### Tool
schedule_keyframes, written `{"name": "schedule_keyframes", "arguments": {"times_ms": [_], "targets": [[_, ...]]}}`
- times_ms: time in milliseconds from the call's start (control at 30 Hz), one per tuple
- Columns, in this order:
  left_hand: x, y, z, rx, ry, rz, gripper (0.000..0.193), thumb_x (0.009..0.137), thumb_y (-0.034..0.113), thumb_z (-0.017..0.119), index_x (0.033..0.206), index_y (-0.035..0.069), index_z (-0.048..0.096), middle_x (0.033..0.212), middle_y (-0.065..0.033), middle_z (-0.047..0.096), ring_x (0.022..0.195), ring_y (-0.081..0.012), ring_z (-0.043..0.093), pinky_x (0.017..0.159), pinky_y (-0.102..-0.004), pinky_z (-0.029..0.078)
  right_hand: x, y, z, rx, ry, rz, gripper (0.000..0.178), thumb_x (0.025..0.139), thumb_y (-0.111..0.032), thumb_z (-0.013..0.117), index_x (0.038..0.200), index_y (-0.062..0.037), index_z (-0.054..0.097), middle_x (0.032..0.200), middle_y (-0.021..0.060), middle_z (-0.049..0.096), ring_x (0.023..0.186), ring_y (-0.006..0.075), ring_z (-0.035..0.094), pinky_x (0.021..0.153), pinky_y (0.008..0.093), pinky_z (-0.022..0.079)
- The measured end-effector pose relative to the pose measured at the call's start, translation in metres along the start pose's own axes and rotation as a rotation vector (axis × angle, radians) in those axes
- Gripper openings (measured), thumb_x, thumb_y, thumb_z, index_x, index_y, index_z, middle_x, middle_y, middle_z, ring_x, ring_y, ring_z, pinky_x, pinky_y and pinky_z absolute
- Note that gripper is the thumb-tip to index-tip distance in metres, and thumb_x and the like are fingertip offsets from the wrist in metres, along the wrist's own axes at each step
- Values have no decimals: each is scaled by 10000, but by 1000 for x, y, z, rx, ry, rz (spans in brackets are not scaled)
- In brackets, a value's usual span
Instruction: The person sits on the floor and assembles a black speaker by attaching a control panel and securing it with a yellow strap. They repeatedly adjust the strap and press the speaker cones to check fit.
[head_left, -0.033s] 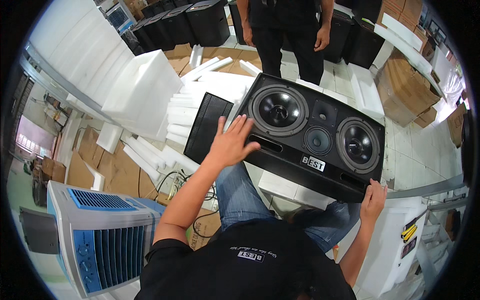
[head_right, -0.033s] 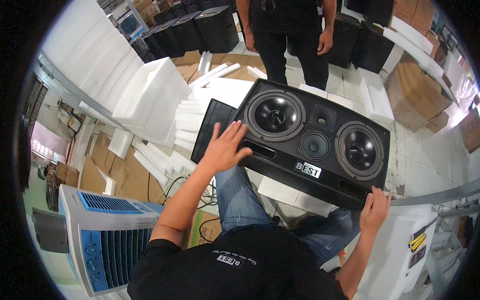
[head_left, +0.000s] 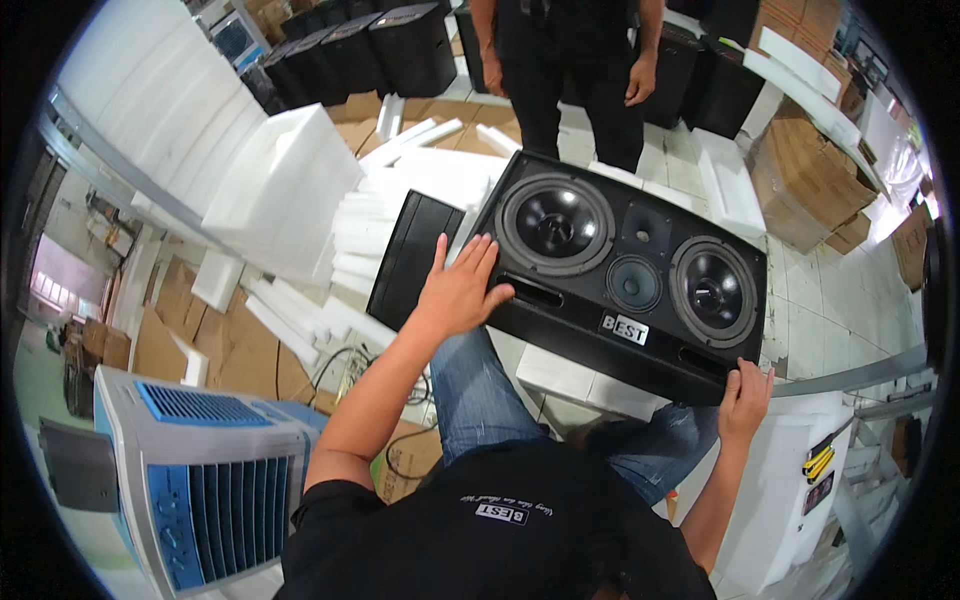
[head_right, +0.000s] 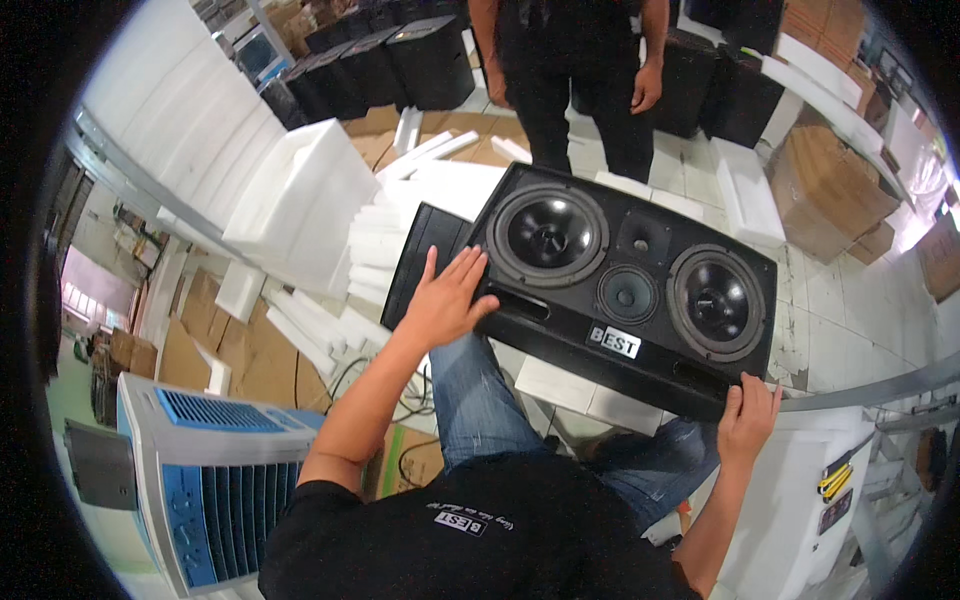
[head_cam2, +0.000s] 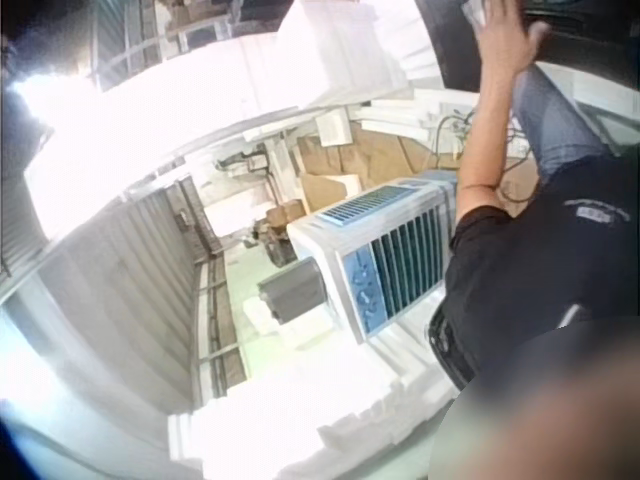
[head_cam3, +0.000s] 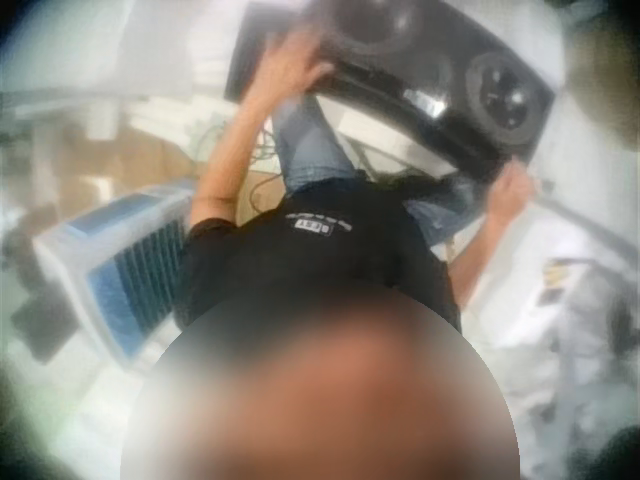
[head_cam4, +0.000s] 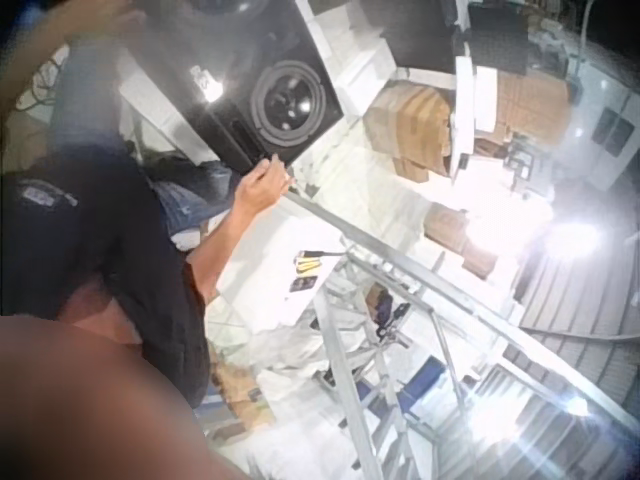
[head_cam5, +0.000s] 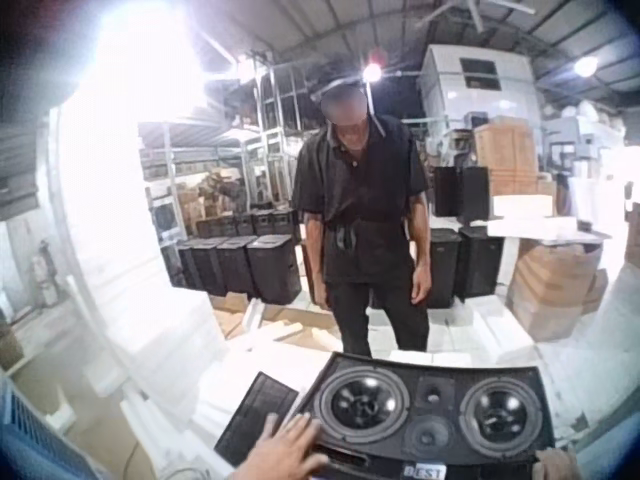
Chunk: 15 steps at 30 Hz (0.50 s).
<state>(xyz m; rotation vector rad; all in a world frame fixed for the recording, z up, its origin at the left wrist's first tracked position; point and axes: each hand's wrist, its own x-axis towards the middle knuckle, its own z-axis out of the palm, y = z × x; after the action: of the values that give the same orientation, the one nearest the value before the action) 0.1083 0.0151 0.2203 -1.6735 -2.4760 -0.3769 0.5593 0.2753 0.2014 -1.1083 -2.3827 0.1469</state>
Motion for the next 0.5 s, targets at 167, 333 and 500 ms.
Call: {"name": "schedule_keyframes", "arguments": {"times_ms": [167,333,500], "targets": [[36,77,13,97,85,-111,856,943,593,611,1316,-172,518,1309,-368,548,1246,-506,507,1131,-581,324,20,-62,22,-87,227,-34,380,839,-281,774,959,43,614,972,213,606,960,432,580,1036,590,419],[21,97,16,29,24,-118,692,917,528,683,1399,41,584,1387,-349,499,1338,-494,427,1139,-592,292,37,-80,33,133,258,113,413,810,-384,783,885,4,661,925,184,642,946,401,611,1015,524,463],[17,72,82,50,443,220,568,1082,484,416,1377,55,643,1414,-140,636,1326,-335,573,1131,-506,337,-50,-25,38,111,359,-69,538,915,-332,716,1337,-15,615,1461,221,532,1388,369,489,1220,514,323]]}}
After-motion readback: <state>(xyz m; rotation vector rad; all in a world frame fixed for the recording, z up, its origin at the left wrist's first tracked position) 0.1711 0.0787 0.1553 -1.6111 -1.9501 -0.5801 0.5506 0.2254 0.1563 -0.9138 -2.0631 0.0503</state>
